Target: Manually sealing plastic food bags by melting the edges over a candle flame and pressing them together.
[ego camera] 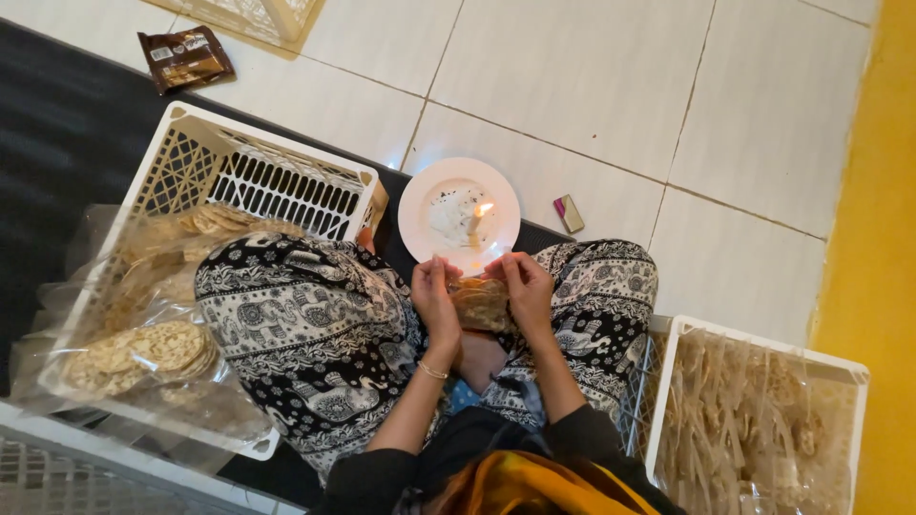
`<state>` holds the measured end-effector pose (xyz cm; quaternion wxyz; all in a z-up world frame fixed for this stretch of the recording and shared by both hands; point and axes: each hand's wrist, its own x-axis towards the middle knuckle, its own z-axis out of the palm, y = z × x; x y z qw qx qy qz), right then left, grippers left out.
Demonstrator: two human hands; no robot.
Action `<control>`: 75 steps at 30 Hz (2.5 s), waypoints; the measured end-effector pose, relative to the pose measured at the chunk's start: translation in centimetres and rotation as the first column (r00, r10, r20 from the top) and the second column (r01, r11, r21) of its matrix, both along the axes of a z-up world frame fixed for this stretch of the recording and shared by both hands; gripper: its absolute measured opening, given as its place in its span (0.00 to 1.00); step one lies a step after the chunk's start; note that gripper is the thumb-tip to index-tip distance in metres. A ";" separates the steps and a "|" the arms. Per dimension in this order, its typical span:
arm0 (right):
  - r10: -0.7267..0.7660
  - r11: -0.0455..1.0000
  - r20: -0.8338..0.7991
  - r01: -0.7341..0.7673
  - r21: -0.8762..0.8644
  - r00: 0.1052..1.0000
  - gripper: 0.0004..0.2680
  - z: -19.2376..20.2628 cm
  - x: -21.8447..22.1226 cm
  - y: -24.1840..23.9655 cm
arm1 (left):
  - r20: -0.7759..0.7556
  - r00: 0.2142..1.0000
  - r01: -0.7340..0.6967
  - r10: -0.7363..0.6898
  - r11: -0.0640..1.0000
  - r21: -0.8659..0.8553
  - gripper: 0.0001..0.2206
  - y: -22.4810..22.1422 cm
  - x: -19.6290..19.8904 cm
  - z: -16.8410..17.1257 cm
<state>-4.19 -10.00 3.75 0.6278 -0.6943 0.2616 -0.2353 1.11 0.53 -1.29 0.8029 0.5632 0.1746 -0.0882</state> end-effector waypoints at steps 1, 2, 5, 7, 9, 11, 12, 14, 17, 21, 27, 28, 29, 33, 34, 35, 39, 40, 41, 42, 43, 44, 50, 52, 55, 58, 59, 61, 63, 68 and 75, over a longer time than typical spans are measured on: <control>0.004 1.000 0.001 -0.004 0.001 1.000 0.11 0.0 0.2 0.1 | 0.001 1.000 -0.004 0.004 1.000 0.001 0.09 -0.1 0.2 0.6; -0.020 1.000 -0.012 0.020 0.006 1.000 0.11 0.1 0.4 0.2 | 0.007 1.000 -0.020 0.020 1.000 0.002 0.09 -0.1 0.3 1.2; -0.056 0.997 -0.024 0.057 0.054 0.998 0.10 -0.2 1.4 0.4 | 0.028 0.999 -0.041 0.040 0.998 0.047 0.09 -0.2 1.1 1.3; -0.071 0.993 -0.019 0.072 0.092 0.997 0.11 -0.3 2.0 0.6 | 0.047 0.998 -0.043 0.039 0.995 0.086 0.10 -0.3 1.7 1.2; -0.083 0.986 -0.060 0.091 0.138 0.995 0.09 0.0 2.8 0.7 | 0.047 0.997 -0.064 0.058 0.988 0.139 0.11 -0.3 2.5 1.6; -0.088 0.982 -0.081 0.100 0.163 0.993 0.09 -0.3 3.1 0.7 | 0.051 0.996 -0.076 0.069 0.985 0.154 0.11 -0.6 3.2 1.4; -0.097 0.975 -0.107 0.116 0.190 0.989 0.09 -0.5 3.1 0.8 | 0.050 0.996 -0.081 0.073 0.982 0.173 0.11 -0.7 3.3 1.2; -0.110 0.967 -0.109 0.131 0.218 0.988 0.09 -0.2 3.5 1.1 | 0.044 0.996 -0.086 0.079 0.979 0.183 0.11 -0.9 3.7 0.9; -0.130 0.956 -0.109 0.153 0.248 0.986 0.09 0.7 4.0 1.6 | 0.037 0.995 -0.093 0.088 0.977 0.193 0.11 -1.1 4.3 0.2; -0.149 0.959 -0.093 0.167 0.228 0.984 0.09 0.6 4.7 1.6 | 0.046 0.996 -0.086 0.079 0.978 0.188 0.11 -0.9 4.8 0.5; -0.189 0.957 -0.093 0.205 0.206 0.978 0.08 -0.1 5.3 1.9 | 0.027 0.994 -0.108 0.105 0.971 0.213 0.11 -1.2 5.5 -0.1; -0.189 0.957 -0.090 0.204 0.205 0.978 0.08 -0.2 5.4 1.9 | 0.030 0.994 -0.109 0.105 0.971 0.211 0.11 -1.3 5.7 -0.3; -0.196 0.957 -0.090 0.210 0.200 0.976 0.08 -0.4 5.5 1.8 | 0.024 0.993 -0.122 0.119 0.972 0.200 0.11 -1.3 5.9 -0.5; -0.216 0.953 -0.090 0.230 0.195 0.972 0.08 -3.7 5.4 0.9 | -0.010 0.990 -0.134 0.138 0.973 0.190 0.11 -1.5 6.4 -2.0; -0.216 0.953 -0.093 0.231 0.197 0.972 0.08 -3.1 5.4 1.1 | -0.012 0.990 -0.133 0.138 0.972 0.192 0.11 -1.5 6.4 -1.9; -0.216 0.956 -0.089 0.229 0.183 0.972 0.08 -2.6 5.5 1.2 | -0.022 0.989 -0.137 0.143 0.974 0.183 0.10 -1.5 6.4 -1.8; -0.220 0.952 -0.063 0.228 0.203 0.974 0.08 -1.3 5.7 1.5 | -0.044 0.989 -0.133 0.142 0.978 0.162 0.10 -1.8 6.3 -1.3; -0.220 0.952 -0.064 0.229 0.204 0.973 0.08 -1.6 5.7 1.4 | -0.044 0.989 -0.133 0.142 0.978 0.163 0.10 -1.8 6.3 -1.2; -0.225 0.953 -0.062 0.233 0.196 0.972 0.08 -1.9 5.8 1.3 | -0.051 0.989 -0.130 0.139 0.979 0.160 0.10 -1.9 6.3 -1.0; -0.229 0.953 -0.062 0.237 0.189 0.971 0.08 -2.2 5.8 1.2 | -0.059 0.989 -0.126 0.137 0.979 0.158 0.09 -1.8 6.3 -1.0; -0.230 0.953 -0.064 0.238 0.190 0.971 0.08 -2.2 5.8 1.2 | -0.060 0.989 -0.126 0.137 0.979 0.159 0.09 -1.8 6.3 -0.9; -0.233 0.950 -0.065 0.242 0.200 0.970 0.08 -2.2 5.9 1.3 | -0.060 0.990 -0.119 0.129 0.981 0.151 0.09 -1.8 6.3 -0.9; -0.245 0.942 -0.054 0.251 0.223 0.968 0.08 -2.1 6.0 1.3 | -0.042 0.994 -0.098 0.104 0.987 0.128 0.10 -1.5 6.3 -1.0; -0.240 0.944 -0.049 0.245 0.221 0.969 0.08 -1.9 6.0 1.3 | -0.036 0.995 -0.091 0.096 0.987 0.129 0.10 -1.5 6.3 -1.1; -0.236 0.947 -0.053 0.242 0.211 0.970 0.08 -2.7 6.0 1.0 | -0.036 0.995 -0.087 0.093 0.987 0.136 0.11 -1.5 6.4 -1.3; -0.227 0.942 -0.037 0.229 0.244 0.973 0.08 -3.6 6.3 0.7 | -0.049 0.991 -0.118 0.126 0.983 0.141 0.09 -1.7 6.9 -1.7; -0.232 0.942 -0.041 0.235 0.241 0.972 0.08 -3.5 6.4 0.7 | -0.047 0.990 -0.124 0.131 0.982 0.141 0.09 -1.8 6.9 -1.7; -0.240 0.940 -0.048 0.244 0.238 0.970 0.08 -3.5 6.4 0.7 | -0.048 0.990 -0.127 0.135 0.982 0.142 0.09 -1.8 6.9 -1.8; -0.239 0.942 -0.050 0.244 0.230 0.970 0.08 -3.8 6.4 0.6 | -0.044 0.990 -0.126 0.133 0.982 0.138 0.10 -1.8 7.0 -2.1; -0.243 0.941 -0.054 0.249 0.227 0.968 0.08 -4.2 6.5 0.4 | -0.052 0.990 -0.124 0.132 0.983 0.132 0.09 -1.9 7.0 -2.5; -0.248 0.937 -0.057 0.255 0.239 0.967 0.07 -3.1 6.4 0.7 | -0.048 0.991 -0.121 0.129 0.984 0.132 0.09 -2.0 6.9 -2.4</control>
